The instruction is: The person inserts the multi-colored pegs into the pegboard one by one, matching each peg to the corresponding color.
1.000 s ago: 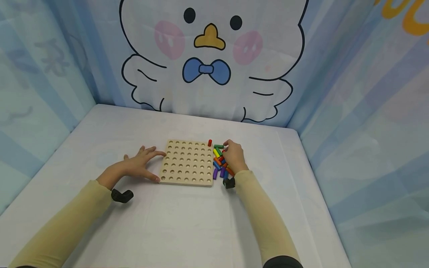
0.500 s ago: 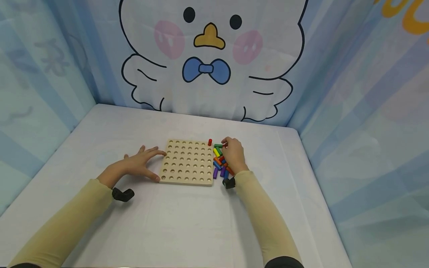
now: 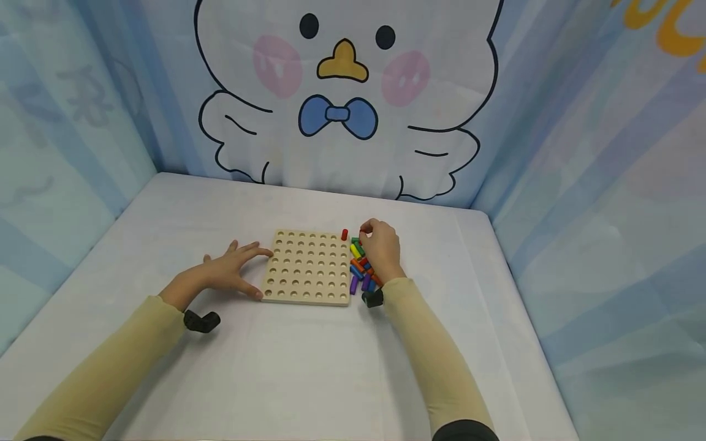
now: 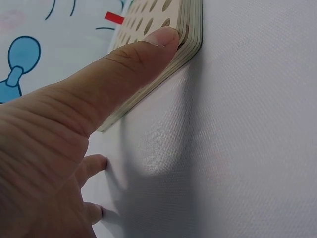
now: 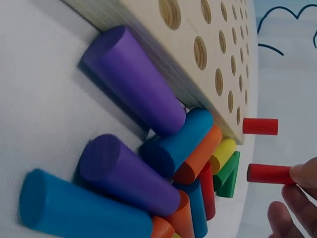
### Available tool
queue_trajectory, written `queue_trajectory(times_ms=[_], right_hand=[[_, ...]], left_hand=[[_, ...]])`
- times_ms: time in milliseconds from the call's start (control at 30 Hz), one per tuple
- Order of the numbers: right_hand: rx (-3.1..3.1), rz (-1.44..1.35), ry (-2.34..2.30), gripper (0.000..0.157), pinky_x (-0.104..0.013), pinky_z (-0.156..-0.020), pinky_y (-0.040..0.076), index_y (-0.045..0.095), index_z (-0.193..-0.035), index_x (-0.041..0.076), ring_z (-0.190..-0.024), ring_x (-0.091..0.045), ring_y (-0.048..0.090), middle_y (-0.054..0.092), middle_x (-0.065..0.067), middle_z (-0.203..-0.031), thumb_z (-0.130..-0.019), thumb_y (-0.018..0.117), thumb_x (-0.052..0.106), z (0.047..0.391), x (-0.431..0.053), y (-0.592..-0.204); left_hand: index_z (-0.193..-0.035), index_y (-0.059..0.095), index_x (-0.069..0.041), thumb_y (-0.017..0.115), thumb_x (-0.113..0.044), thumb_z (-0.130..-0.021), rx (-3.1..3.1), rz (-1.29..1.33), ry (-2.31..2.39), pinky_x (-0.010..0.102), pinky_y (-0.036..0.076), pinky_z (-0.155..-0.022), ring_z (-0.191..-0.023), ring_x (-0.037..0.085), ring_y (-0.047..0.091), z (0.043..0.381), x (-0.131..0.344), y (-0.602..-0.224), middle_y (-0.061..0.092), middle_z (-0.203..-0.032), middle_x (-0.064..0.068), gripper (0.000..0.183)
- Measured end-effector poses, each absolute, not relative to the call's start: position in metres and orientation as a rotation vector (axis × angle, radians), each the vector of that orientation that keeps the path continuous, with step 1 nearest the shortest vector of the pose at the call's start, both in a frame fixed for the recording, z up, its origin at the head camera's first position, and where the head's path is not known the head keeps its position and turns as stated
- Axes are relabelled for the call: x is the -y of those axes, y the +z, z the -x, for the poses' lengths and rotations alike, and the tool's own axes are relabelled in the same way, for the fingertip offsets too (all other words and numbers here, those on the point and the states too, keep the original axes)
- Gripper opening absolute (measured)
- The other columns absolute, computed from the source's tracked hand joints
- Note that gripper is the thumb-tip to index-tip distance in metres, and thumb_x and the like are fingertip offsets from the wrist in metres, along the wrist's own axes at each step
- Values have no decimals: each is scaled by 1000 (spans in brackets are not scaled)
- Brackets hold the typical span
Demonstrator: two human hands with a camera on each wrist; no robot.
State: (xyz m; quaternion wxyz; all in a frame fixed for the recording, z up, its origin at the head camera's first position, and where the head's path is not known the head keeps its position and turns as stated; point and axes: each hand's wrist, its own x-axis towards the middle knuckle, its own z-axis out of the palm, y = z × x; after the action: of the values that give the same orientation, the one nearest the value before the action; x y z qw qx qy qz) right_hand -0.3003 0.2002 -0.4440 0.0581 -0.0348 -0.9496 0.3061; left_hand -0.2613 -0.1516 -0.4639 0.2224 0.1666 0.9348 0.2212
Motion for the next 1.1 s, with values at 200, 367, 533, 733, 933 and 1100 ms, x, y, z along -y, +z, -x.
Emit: queue_trajectory(times_ms=[200,367,533,733,933,1100], right_hand=[[2816,107,910,16,-44,-92,55,71,-109,14,-96,-25,66,74,-6,-111,-100,69,27,300,-196,-440],[2780,105,914,17,-43,-89,54,71,-106,14,-92,-25,66,75,-6,-111,-100,70,30,301,-189,-437],[2731,58,870,18,-44,-94,46,74,-101,14,-91,-25,67,78,-5,-104,-98,72,32,302,-184,-437],[2686,15,840,19,-48,-94,37,75,-97,14,-86,-24,69,79,-4,-97,-97,74,33,304,-180,-440],[2701,12,862,19,-48,-96,39,75,-97,16,-82,-24,66,78,-4,-92,-98,72,35,307,-176,-444],[2705,-5,884,19,-47,-96,38,74,-97,16,-78,-23,66,77,-4,-88,-98,71,35,309,-172,-447]], left_hand=[[-157,39,-34,87,-64,-72,-2581,-460,620,95,-4,-96,-153,59,-10,261,152,-464,9,-174,17,102],[-157,39,-34,87,-64,-72,-2593,-468,613,96,-3,-96,-153,60,-9,260,153,-464,10,-174,18,102],[-156,39,-33,87,-64,-72,-2593,-474,624,96,-3,-96,-153,61,-9,261,154,-465,10,-174,18,102],[-157,39,-34,87,-65,-71,-2590,-475,622,96,-3,-96,-153,60,-9,261,153,-466,10,-174,17,103],[-156,39,-34,87,-64,-71,-2589,-469,627,95,-4,-97,-153,60,-9,260,154,-465,10,-174,18,102],[-156,39,-34,87,-64,-72,-2584,-466,624,95,-4,-97,-153,60,-9,260,154,-465,10,-174,17,102]])
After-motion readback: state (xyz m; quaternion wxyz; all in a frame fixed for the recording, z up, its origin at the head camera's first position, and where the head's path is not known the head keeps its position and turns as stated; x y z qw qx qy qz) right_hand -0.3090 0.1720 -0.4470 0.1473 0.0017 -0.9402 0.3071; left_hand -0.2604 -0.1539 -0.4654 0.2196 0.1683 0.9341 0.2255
